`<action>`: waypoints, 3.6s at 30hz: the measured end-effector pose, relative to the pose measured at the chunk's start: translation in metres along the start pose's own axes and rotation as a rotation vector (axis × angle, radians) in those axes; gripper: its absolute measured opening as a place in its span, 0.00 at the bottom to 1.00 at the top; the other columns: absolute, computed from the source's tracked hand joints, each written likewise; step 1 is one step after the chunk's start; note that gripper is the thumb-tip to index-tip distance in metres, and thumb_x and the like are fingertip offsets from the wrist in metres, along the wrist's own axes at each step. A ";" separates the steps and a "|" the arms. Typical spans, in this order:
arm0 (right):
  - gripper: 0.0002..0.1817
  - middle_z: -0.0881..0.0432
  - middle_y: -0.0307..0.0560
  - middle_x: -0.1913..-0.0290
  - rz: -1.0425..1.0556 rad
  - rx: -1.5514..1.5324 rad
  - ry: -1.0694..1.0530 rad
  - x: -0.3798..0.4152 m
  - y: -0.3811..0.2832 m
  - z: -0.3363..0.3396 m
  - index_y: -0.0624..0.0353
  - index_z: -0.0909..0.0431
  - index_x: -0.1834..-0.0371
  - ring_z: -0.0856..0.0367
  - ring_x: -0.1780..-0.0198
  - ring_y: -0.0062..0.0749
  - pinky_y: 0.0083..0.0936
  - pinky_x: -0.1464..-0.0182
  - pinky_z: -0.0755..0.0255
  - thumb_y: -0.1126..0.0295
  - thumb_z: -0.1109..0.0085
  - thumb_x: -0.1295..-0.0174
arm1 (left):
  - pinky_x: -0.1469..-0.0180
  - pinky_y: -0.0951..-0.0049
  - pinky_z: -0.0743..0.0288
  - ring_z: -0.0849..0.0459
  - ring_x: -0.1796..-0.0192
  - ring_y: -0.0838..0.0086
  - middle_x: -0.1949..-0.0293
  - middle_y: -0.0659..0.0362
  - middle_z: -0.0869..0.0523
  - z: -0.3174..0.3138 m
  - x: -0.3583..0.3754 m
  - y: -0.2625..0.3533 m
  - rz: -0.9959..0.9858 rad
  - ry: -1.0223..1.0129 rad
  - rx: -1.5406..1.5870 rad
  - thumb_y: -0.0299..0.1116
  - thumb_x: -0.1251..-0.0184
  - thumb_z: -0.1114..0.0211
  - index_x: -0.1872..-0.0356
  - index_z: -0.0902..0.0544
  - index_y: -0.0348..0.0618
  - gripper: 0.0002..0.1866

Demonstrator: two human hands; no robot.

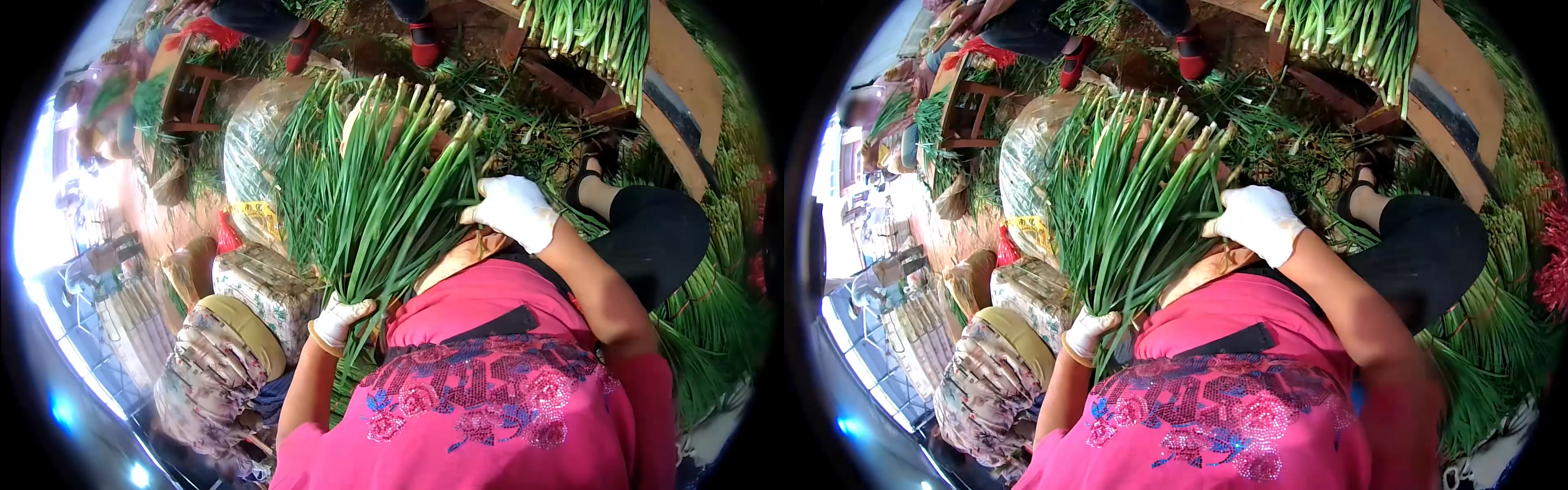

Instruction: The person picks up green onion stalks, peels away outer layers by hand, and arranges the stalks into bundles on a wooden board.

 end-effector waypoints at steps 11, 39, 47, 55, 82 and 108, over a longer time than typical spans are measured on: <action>0.12 0.17 0.37 0.69 -0.428 -0.601 0.184 0.056 0.112 0.080 0.60 0.22 0.66 0.26 0.78 0.18 0.18 0.75 0.34 0.61 0.40 0.39 | 0.58 0.70 0.24 0.17 0.58 0.65 0.56 0.51 0.16 0.017 -0.010 -0.024 0.132 -0.121 0.124 0.44 0.53 0.25 0.47 0.23 0.35 0.32; 0.03 0.32 0.31 0.83 -0.321 -1.657 0.225 0.017 0.103 -0.052 0.58 0.26 0.72 0.35 0.83 0.11 0.11 0.83 0.41 0.73 0.43 0.43 | 0.85 0.81 0.40 0.27 0.83 0.78 0.70 0.53 0.15 0.008 -0.012 -0.013 0.125 -0.228 -0.009 0.45 0.49 0.27 0.51 0.22 0.34 0.29; 0.11 0.32 0.29 0.78 -0.525 -2.019 -0.067 0.037 0.102 -0.044 0.54 0.22 0.55 0.38 0.81 0.07 0.05 0.83 0.47 0.62 0.40 0.36 | 0.84 0.82 0.40 0.26 0.83 0.78 0.71 0.54 0.15 -0.002 -0.014 -0.008 0.118 -0.256 -0.019 0.45 0.49 0.27 0.52 0.21 0.34 0.28; 0.14 0.36 0.26 0.85 -0.061 -2.366 0.435 -0.006 0.155 -0.004 0.65 0.22 0.54 0.38 0.85 0.08 0.06 0.83 0.40 0.68 0.40 0.39 | 0.82 0.82 0.40 0.26 0.80 0.80 0.72 0.59 0.16 0.027 -0.006 -0.010 0.109 -0.192 -0.067 0.38 0.48 0.26 0.52 0.21 0.38 0.23; 0.08 0.26 0.39 0.74 0.405 -1.806 0.471 0.087 0.065 0.139 0.58 0.26 0.70 0.30 0.77 0.18 0.19 0.72 0.35 0.67 0.47 0.36 | 0.49 0.69 0.23 0.17 0.53 0.69 0.55 0.54 0.15 0.007 0.007 0.009 0.118 -0.076 0.021 0.22 0.48 0.30 0.47 0.23 0.35 0.24; 0.11 0.18 0.50 0.73 0.003 -0.618 0.174 -0.004 -0.026 0.115 0.63 0.19 0.71 0.21 0.78 0.26 0.24 0.73 0.29 0.64 0.38 0.41 | 0.44 0.69 0.27 0.17 0.52 0.69 0.51 0.52 0.16 0.009 0.012 0.030 -0.052 -0.155 -0.307 0.18 0.39 0.37 0.49 0.22 0.35 0.16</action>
Point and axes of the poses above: each hand's wrist, its own x-axis away from the middle knuckle, its own z-axis out of the back of the hand, y = z × x, the point moved 5 cm from there along -x, towards the middle knuckle
